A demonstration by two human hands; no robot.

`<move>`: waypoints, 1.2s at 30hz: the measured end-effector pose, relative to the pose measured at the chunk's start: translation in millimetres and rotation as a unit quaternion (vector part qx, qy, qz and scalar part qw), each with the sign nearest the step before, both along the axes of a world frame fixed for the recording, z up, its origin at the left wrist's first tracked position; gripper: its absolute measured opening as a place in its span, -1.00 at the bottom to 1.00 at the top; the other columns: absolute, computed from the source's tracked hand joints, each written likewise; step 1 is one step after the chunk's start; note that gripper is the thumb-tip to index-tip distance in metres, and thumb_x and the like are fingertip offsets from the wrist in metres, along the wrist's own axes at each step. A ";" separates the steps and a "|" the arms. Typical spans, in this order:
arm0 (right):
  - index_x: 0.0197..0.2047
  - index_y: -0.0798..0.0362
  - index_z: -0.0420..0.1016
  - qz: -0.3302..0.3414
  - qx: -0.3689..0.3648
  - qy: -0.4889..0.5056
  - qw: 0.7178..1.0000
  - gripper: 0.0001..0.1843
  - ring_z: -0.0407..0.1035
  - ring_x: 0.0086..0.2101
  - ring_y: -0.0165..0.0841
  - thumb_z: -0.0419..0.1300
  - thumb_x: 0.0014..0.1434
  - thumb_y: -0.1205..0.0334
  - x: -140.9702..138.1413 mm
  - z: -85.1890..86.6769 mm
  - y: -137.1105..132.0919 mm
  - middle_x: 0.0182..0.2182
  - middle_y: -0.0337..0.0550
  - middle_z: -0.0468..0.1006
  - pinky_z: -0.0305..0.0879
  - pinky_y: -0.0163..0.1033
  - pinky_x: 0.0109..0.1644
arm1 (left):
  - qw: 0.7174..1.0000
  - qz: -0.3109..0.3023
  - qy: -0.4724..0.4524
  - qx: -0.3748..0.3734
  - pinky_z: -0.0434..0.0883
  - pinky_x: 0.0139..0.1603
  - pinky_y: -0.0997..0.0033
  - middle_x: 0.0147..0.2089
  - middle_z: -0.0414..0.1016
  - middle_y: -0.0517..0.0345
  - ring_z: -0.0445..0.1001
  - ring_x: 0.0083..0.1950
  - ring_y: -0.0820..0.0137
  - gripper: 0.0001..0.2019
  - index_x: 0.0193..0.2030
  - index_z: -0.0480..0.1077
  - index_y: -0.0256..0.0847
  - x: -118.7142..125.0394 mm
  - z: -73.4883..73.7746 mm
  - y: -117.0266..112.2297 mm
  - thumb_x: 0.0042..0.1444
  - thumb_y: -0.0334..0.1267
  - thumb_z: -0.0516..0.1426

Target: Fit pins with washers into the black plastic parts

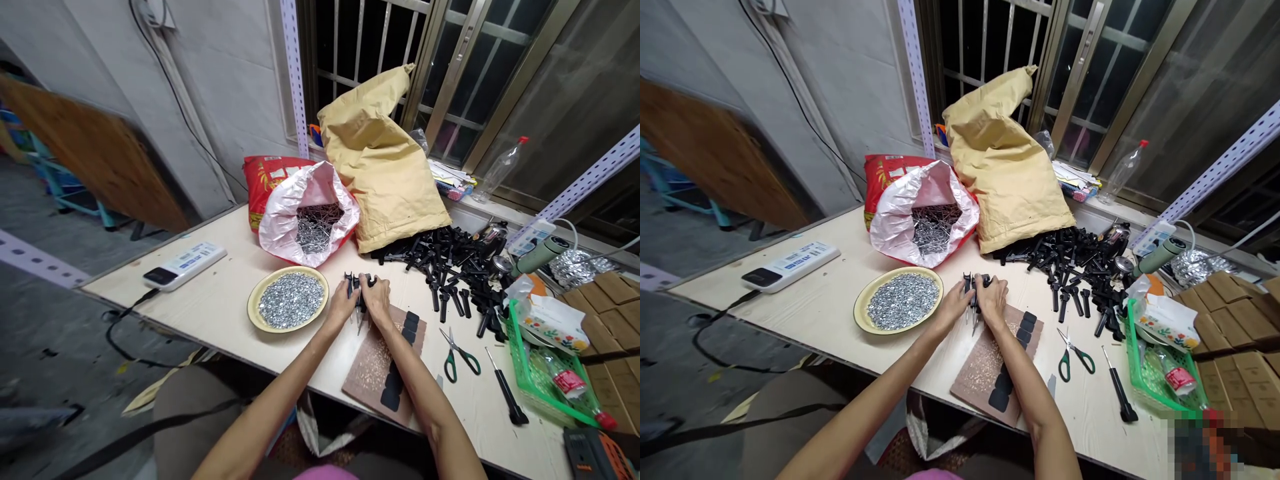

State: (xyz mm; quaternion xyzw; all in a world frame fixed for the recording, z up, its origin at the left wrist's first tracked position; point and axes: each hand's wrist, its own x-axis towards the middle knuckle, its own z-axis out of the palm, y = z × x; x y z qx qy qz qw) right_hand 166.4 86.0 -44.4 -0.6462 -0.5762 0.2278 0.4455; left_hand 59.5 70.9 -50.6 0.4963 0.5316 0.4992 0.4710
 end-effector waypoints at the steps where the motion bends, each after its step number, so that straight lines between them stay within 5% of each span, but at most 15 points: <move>1: -0.33 0.09 0.45 -0.034 -0.013 -0.025 0.999 -0.56 0.39 -0.17 -0.14 0.11 0.05 -0.16 0.8 7.8 -2.5 -0.28 0.11 0.50 0.30 -0.15 -0.22 | 0.998 0.008 0.050 0.031 0.16 0.25 0.03 0.15 0.39 -0.20 0.18 0.31 0.05 -0.64 -0.06 0.41 -0.25 -0.4 -0.2 -5.4 -0.01 -0.17 0.15; 3: -0.41 0.06 0.43 -0.087 -0.063 -0.039 0.993 -0.55 0.40 -0.22 -0.15 0.12 0.03 -0.21 3.7 24.4 -6.0 -0.35 0.05 0.50 0.29 -0.16 -0.25 | 0.990 0.013 0.116 0.076 0.09 0.29 0.02 0.24 0.30 -0.19 0.11 0.35 0.08 -0.64 -0.01 0.40 -0.24 0.1 0.4 -18.8 0.05 -0.19 0.10; 5: -0.50 0.03 0.38 -0.067 -0.093 0.022 0.993 -0.52 0.39 -0.40 -0.26 0.09 0.04 -0.25 8.3 39.3 -7.4 -0.51 -0.09 0.46 0.24 -0.24 -0.38 | 0.984 -0.023 0.145 0.104 0.12 0.28 0.04 0.21 0.35 -0.16 0.20 0.30 0.10 -0.65 0.00 0.41 -0.23 2.7 2.8 -32.5 0.09 -0.19 0.06; 9: -0.53 0.05 0.29 0.002 -0.103 0.187 0.977 -0.47 0.13 -0.68 -0.50 0.04 0.06 -0.29 18.9 57.3 -11.1 -0.65 -0.30 0.33 0.03 -0.36 -0.63 | 0.981 -0.093 0.140 0.093 0.37 0.02 0.18 -0.14 0.57 -0.05 0.51 -0.08 0.18 -0.69 -0.06 0.46 -0.20 6.6 13.6 -50.4 0.13 -0.20 0.02; 12: -0.39 0.08 0.38 -0.005 -0.036 0.102 0.994 -0.53 0.27 -0.58 -0.45 0.08 0.10 -0.21 26.0 64.9 -22.9 -0.55 -0.25 0.41 0.21 -0.34 -0.54 | 0.981 -0.101 0.145 0.075 0.41 -0.20 0.30 -0.35 0.56 0.03 0.51 -0.34 0.27 -0.70 -0.15 0.50 -0.19 0.8 25.1 -54.8 0.17 -0.20 -0.03; 14: -0.22 0.08 0.44 0.015 0.078 -0.046 0.996 -0.62 0.41 -0.30 -0.29 0.13 0.13 -0.09 29.6 68.9 -35.9 -0.35 -0.10 0.52 0.36 -0.19 -0.22 | 0.976 -0.085 0.176 0.097 0.38 -0.20 0.32 -0.30 0.56 0.01 0.50 -0.30 0.27 -0.71 -0.19 0.51 -0.18 -6.9 32.8 -57.3 0.17 -0.22 -0.03; 16: -0.08 -0.01 0.46 0.103 0.181 -0.198 0.958 -0.73 0.35 -0.03 -0.19 0.13 0.20 0.07 31.7 70.7 -50.5 -0.15 -0.05 0.53 0.21 0.00 0.09 | 0.968 -0.083 0.205 0.123 0.36 -0.20 0.32 -0.25 0.56 -0.01 0.49 -0.26 0.25 -0.73 -0.22 0.52 -0.17 -14.8 39.9 -61.2 0.16 -0.26 -0.02; 18: -0.02 -0.12 0.45 0.228 0.233 -0.304 0.895 -0.74 0.31 0.03 -0.21 0.05 0.27 0.23 32.4 69.2 -63.5 -0.11 -0.12 0.55 0.05 0.07 0.20 | 0.964 -0.103 0.206 0.131 0.35 -0.23 0.34 -0.29 0.55 0.01 0.48 -0.29 0.26 -0.73 -0.26 0.52 -0.16 -21.7 45.9 -65.9 0.16 -0.29 -0.03; 20: 0.02 -0.13 0.44 0.304 0.254 -0.361 0.844 -0.68 0.39 -0.12 -0.28 -0.01 0.30 0.32 32.4 64.8 -72.6 -0.19 -0.15 0.58 0.14 0.00 0.13 | 0.965 -0.134 0.181 0.132 0.34 -0.23 0.35 -0.34 0.55 0.05 0.46 -0.32 0.28 -0.74 -0.32 0.52 -0.15 -29.4 50.5 -69.1 0.14 -0.29 -0.01; 22: 0.01 -0.06 0.46 0.317 0.260 -0.393 0.823 -0.67 0.41 -0.30 -0.33 -0.05 0.32 0.34 33.0 59.8 -77.3 -0.29 -0.12 0.58 0.28 -0.14 -0.06 | 0.970 -0.146 0.150 0.123 0.35 -0.21 0.35 -0.38 0.54 0.08 0.45 -0.33 0.29 -0.77 -0.35 0.53 -0.12 -41.3 52.3 -68.2 0.13 -0.23 0.03; 25: -0.10 0.01 0.51 0.269 0.252 -0.403 0.838 -0.68 0.38 -0.37 -0.34 -0.06 0.32 0.35 35.2 55.3 -79.4 -0.34 -0.07 0.55 0.29 -0.24 -0.27 | 0.976 -0.061 0.182 0.104 0.34 -0.16 0.30 -0.34 0.53 0.06 0.43 -0.25 0.23 -0.78 -0.33 0.53 -0.11 -68.5 47.6 -56.5 0.12 -0.16 0.06; 28: -0.18 0.01 0.52 0.222 0.245 -0.384 0.862 -0.68 0.40 -0.35 -0.37 -0.07 0.33 0.31 35.1 56.1 -81.4 -0.32 -0.09 0.52 0.30 -0.29 -0.31 | 0.940 0.027 0.333 0.069 0.30 -0.07 0.22 -0.31 0.46 -0.03 0.37 -0.13 0.15 -0.83 -0.38 0.51 -0.19 -94.6 34.4 -39.9 0.08 -0.24 0.08; 31: -0.19 0.02 0.51 0.216 0.244 -0.369 0.870 -0.68 0.41 -0.38 -0.40 -0.09 0.35 0.26 28.7 59.6 -85.4 -0.34 -0.12 0.50 0.31 -0.32 -0.33 | 0.917 0.026 0.398 0.027 0.29 -0.10 0.20 -0.32 0.42 -0.06 0.35 -0.11 0.11 -0.86 -0.44 0.45 -0.23 -103.6 19.0 -30.3 0.05 -0.36 0.07; 36: -0.12 0.04 0.49 0.215 0.229 -0.314 0.896 -0.69 0.44 -0.37 -0.37 -0.07 0.33 0.24 11.9 63.7 -88.9 -0.32 -0.10 0.51 0.34 -0.31 -0.35 | 0.917 0.037 0.397 0.023 0.29 -0.17 0.23 -0.36 0.42 -0.08 0.35 -0.12 0.11 -0.78 -0.52 0.38 -0.21 -95.5 6.7 -29.4 0.04 -0.47 -0.01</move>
